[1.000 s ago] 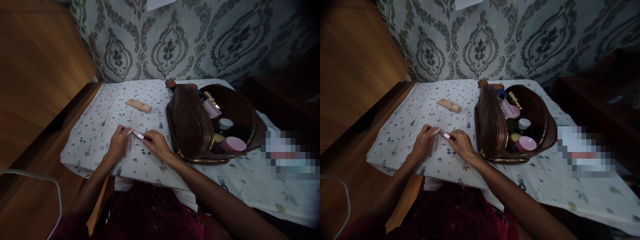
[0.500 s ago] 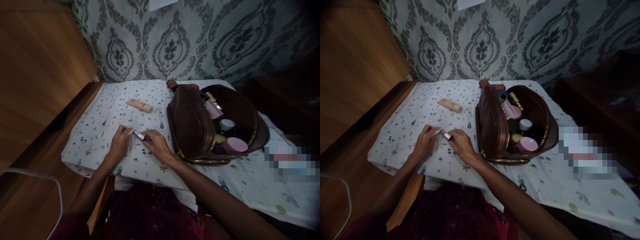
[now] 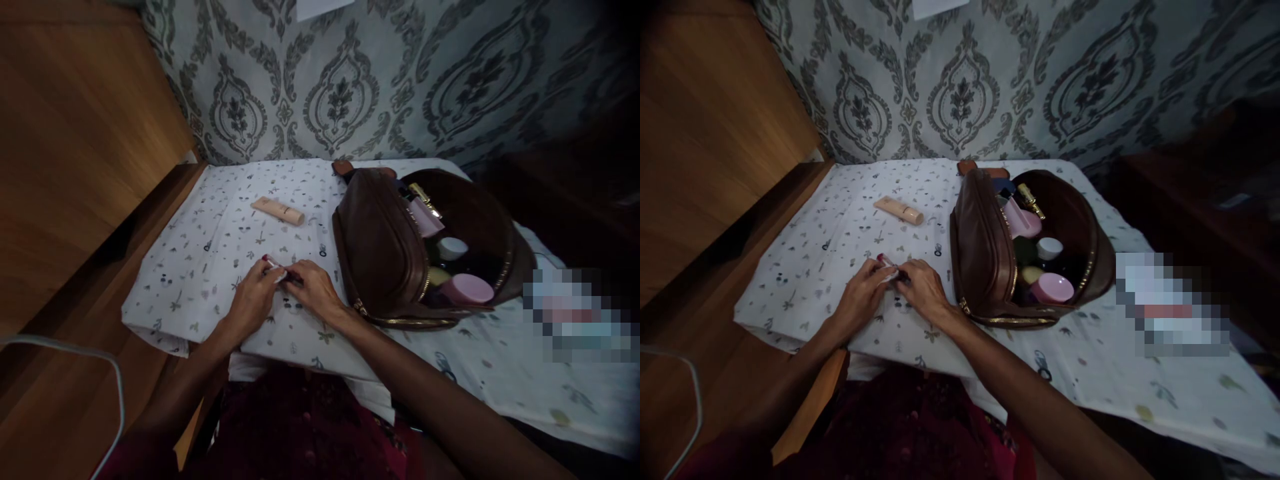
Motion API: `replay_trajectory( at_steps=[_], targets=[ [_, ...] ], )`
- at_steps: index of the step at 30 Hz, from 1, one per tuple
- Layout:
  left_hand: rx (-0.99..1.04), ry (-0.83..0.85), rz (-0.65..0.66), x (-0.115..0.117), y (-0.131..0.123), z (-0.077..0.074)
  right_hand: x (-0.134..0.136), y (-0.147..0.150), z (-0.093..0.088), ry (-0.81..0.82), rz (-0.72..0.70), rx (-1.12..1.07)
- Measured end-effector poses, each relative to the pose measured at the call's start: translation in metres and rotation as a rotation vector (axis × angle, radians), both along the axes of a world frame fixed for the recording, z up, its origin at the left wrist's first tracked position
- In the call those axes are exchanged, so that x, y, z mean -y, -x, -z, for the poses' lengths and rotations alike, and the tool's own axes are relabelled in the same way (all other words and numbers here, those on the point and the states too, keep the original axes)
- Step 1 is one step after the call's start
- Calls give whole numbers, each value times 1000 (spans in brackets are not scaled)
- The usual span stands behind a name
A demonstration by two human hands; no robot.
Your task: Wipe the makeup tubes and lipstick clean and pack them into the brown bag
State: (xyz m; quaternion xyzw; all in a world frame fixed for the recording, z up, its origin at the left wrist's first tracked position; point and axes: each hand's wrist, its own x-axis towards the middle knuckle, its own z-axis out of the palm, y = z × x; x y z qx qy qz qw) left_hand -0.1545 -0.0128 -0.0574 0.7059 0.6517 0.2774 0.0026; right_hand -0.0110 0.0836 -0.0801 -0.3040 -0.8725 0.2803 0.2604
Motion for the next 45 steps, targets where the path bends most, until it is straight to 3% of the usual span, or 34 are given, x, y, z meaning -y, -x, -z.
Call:
replay_trajectory(
  at_steps=[6,10,20,30,39,45],
  targets=[
    [-16,-2,-107,-18,32,2,0,0,0,3,-2,-37],
    [24,-7,-121,-23,37,3,1,-2,0,-11,-10,-60],
    [51,-33,-108,-22,34,6,4,-2,-1,-88,25,53],
    [116,-31,57,-8,-1,5,0,-2,0,-61,34,106],
    [72,34,-84,-26,41,-3,2,-3,-4,-47,28,76],
    [88,28,-92,-28,44,-1,3,-2,-5,-31,32,32]
  ],
)
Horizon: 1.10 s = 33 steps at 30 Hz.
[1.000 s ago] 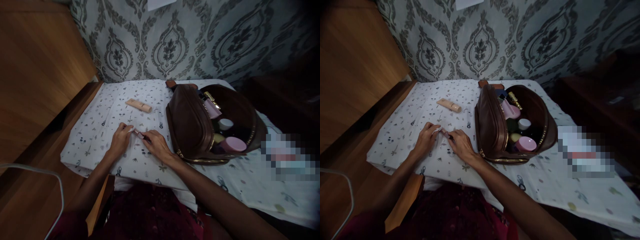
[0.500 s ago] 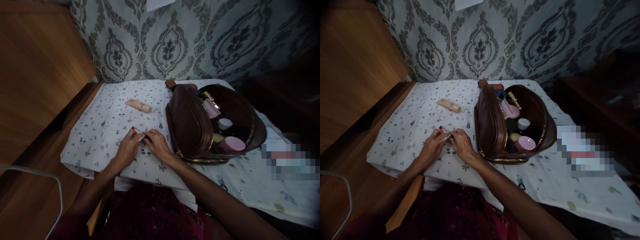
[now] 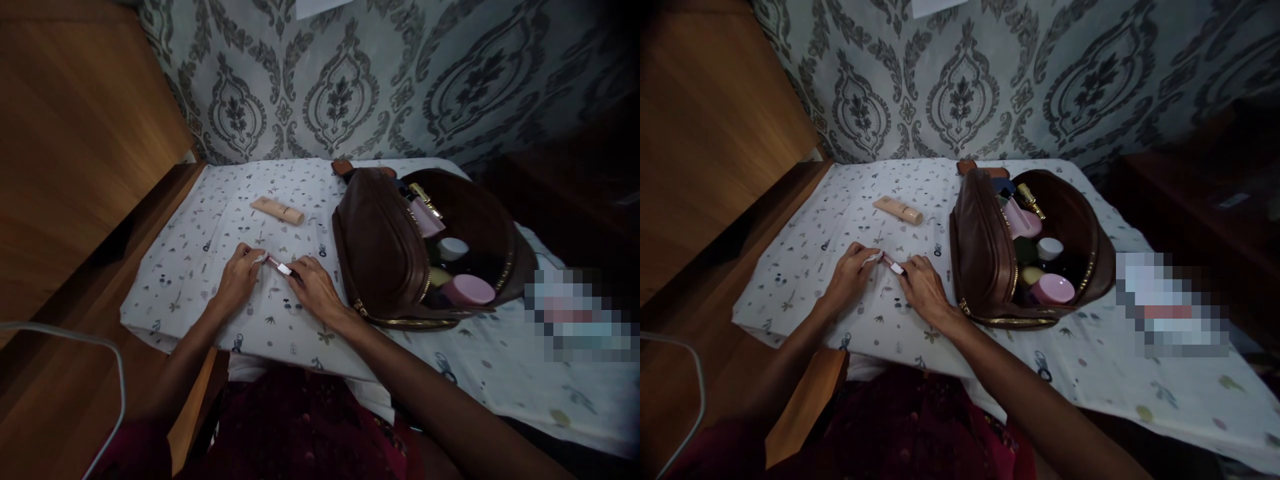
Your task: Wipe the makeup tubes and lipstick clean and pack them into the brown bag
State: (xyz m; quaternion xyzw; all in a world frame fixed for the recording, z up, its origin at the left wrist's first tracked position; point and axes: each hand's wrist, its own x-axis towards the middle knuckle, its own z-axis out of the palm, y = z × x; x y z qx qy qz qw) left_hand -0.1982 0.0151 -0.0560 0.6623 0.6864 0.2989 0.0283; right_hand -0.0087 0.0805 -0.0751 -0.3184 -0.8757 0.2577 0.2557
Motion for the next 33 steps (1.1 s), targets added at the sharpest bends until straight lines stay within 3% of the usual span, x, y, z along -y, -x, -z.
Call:
replay_trajectory(
  at_steps=[8,15,25,33],
  targets=[
    [9,-19,-10,2,-2,2,-2,0,3,32,-4,-104],
    [2,5,44,11,-15,2,-3,-1,-2,199,-14,-175],
    [26,-5,147,26,-42,1,-3,2,2,35,-14,-68],
    [-56,5,49,9,-21,0,-4,4,2,20,22,-57]
  ],
)
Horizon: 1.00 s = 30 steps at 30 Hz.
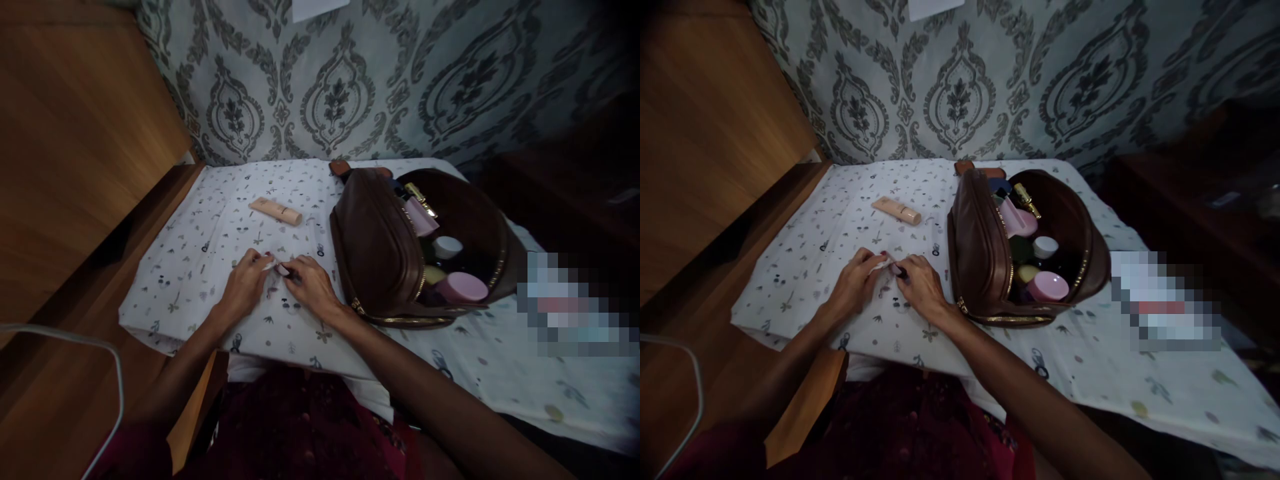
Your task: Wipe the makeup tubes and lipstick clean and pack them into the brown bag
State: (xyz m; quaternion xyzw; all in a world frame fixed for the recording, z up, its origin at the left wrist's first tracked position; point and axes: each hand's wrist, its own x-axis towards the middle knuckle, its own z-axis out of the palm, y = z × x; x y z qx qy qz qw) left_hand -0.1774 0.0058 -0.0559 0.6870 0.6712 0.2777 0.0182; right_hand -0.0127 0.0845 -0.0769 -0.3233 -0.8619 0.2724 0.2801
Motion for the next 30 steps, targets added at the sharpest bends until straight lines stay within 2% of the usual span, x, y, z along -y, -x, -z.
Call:
replay_trajectory(
  at_steps=[6,11,15,23,30],
  targets=[
    [-22,-25,-49,-13,18,2,-2,-1,-4,54,12,-9],
    [-4,-35,-64,-13,17,4,-2,-1,-3,69,28,-38],
    [6,-51,-62,-12,14,6,-2,-1,-3,148,45,-105],
    [40,-32,13,-7,2,4,-3,-1,-2,261,55,-199],
    [107,-15,190,4,-14,-1,-3,0,-2,240,69,-167]
  ],
)
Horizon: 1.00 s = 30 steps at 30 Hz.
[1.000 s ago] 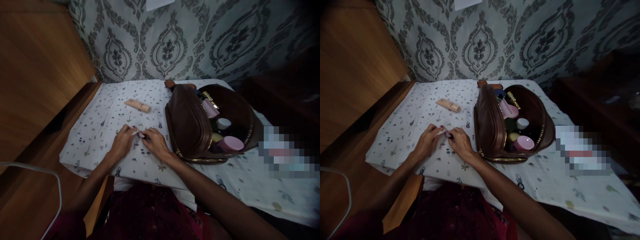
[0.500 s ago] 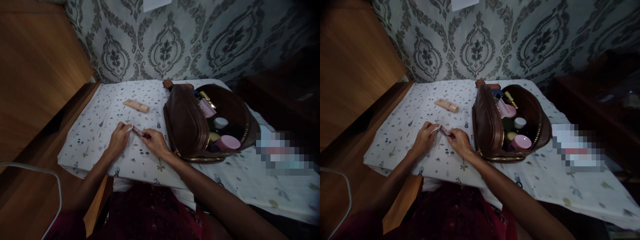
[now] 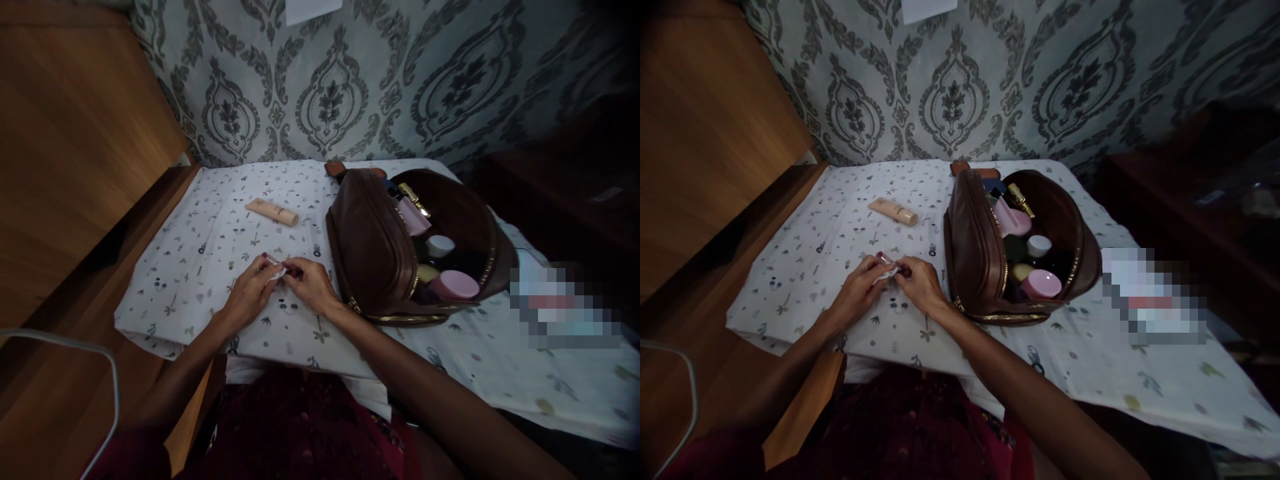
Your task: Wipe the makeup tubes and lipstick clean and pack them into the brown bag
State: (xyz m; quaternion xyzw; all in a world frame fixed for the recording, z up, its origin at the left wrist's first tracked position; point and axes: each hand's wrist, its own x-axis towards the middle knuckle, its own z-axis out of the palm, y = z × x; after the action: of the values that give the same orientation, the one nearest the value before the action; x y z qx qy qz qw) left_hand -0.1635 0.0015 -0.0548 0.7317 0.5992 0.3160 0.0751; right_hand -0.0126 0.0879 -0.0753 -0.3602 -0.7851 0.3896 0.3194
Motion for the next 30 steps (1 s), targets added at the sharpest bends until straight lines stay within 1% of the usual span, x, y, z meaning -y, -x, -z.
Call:
replay_trajectory(
  at_steps=[3,7,10,14,18,23,27,30],
  targets=[
    [-34,-6,-30,-1,5,1,0,0,1,-8,-3,5],
    [-89,-5,-126,-7,20,0,0,1,2,6,-9,-13],
    [-102,1,-168,-9,27,-2,2,1,1,5,-5,15],
    [-135,-9,-196,-8,28,-2,4,-1,-2,-61,-47,73],
    [-170,-35,-207,-8,28,1,4,-3,-5,-123,-83,140],
    [-211,-43,-192,-6,29,3,5,-5,-7,-123,-101,156],
    [-232,-49,-190,-5,29,6,3,-4,-4,-135,-98,155],
    [-220,-47,-170,-3,23,8,2,-2,0,-143,-88,136]
  ],
)
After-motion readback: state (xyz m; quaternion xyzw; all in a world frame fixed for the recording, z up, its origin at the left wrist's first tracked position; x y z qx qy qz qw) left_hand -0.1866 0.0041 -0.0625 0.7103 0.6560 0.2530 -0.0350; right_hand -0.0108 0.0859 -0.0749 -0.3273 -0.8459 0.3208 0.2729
